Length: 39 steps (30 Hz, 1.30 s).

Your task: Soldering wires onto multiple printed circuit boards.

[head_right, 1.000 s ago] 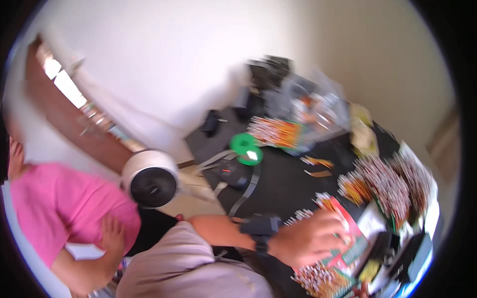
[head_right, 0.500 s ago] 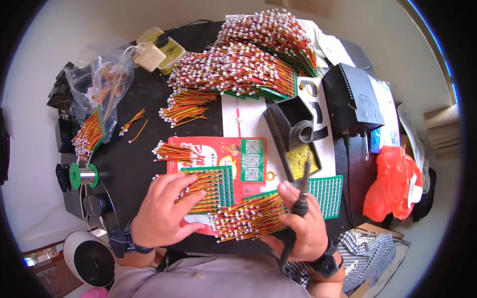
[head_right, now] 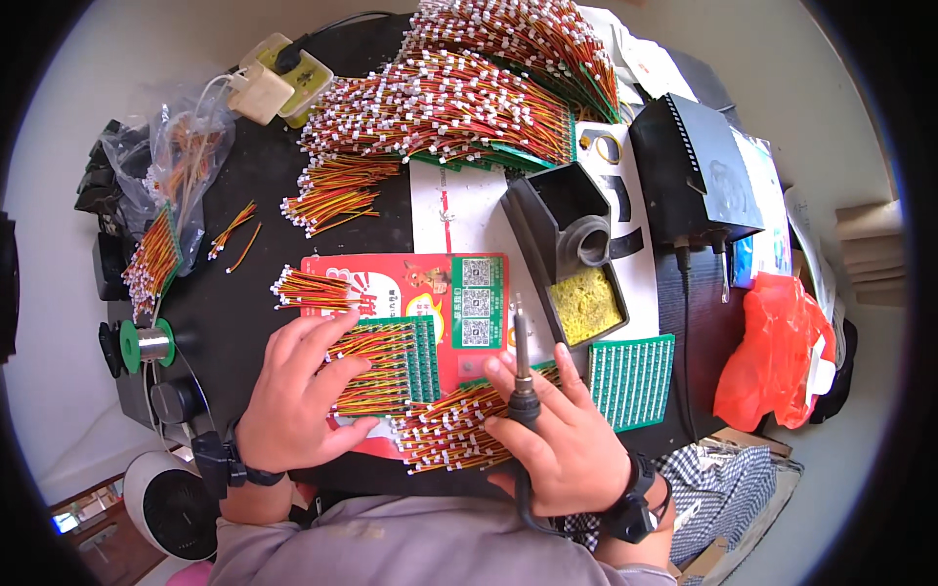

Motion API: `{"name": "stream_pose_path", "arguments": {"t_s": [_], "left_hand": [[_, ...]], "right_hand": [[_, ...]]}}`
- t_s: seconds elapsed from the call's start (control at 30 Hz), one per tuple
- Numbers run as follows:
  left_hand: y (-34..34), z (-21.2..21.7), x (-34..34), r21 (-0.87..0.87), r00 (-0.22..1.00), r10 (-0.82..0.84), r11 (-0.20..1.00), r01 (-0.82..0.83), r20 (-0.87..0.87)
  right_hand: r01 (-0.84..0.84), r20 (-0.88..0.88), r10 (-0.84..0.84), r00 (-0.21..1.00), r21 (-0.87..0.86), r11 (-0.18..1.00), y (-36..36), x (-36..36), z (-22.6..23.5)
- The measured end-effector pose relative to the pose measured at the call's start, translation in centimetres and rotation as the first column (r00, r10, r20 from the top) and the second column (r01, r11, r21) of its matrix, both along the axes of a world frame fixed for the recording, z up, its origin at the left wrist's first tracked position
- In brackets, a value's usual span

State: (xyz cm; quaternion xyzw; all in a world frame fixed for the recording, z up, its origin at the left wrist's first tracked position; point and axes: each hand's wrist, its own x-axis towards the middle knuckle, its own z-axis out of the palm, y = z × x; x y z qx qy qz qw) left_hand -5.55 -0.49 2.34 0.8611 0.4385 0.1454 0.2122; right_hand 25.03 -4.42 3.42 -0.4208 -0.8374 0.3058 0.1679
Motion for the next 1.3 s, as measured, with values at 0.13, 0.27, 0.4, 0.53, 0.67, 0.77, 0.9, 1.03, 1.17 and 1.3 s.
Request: {"name": "stream_pose_path", "arguments": {"t_s": [0.13,0.27,0.4,0.53,0.67,0.77,0.9,1.03,1.17,1.3], "left_hand": [[-0.1,-0.4,-0.2,0.002,1.0,0.008,1.0,-0.008,0.023],[0.0,-0.3,-0.2,0.044,0.998,0.032,0.998,-0.035,0.058],[0.2,-0.5,-0.3,0.082,0.996,0.018,0.996,-0.026,0.091],[-0.3,-0.4,-0.2,0.082,0.996,0.007,0.997,-0.014,0.084],[-0.4,-0.3,0.1,0.067,0.997,-0.024,0.998,0.019,0.073],[-0.2,-0.4,0.4,0.057,0.997,-0.049,0.997,0.046,0.052],[-0.2,1.0,0.9,0.075,0.994,-0.07,0.995,0.064,0.082],[-3.2,3.4,3.0,0.101,0.977,-0.193,0.978,0.184,0.095],[-5.3,2.4,9.3,0.113,0.955,-0.293,0.952,0.286,0.05],[-4.6,1.0,13.7,0.11,0.963,-0.268,0.956,0.27,-0.035]], "right_hand": [[-0.047,0.067,0.047,0.997,-0.002,0.999,0.1,-0.2,-0.5],[-0.058,0.047,0.057,0.997,0.024,0.998,0.0,-0.1,-0.5],[-0.057,0.05,0.054,0.997,0.052,0.997,-0.1,-0.2,-0.2],[-0.077,0.069,0.072,0.995,0.073,0.994,-0.3,0.0,-0.4],[-0.004,-0.083,0.015,0.996,0.124,0.992,-0.8,0.3,-0.7],[0.023,-0.124,-0.008,0.992,0.12,0.993,-1.2,1.1,-0.9],[0.228,-0.318,-0.175,0.932,0.136,0.964,-3.7,3.4,-0.1],[0.525,-0.478,-0.362,0.8,0.267,0.808,-6.3,4.3,-1.0],[0.616,-0.549,-0.391,0.739,0.315,0.722,-7.3,5.3,-3.6],[0.728,-0.644,-0.407,0.647,0.363,0.582,-6.6,5.7,-5.4]]}}
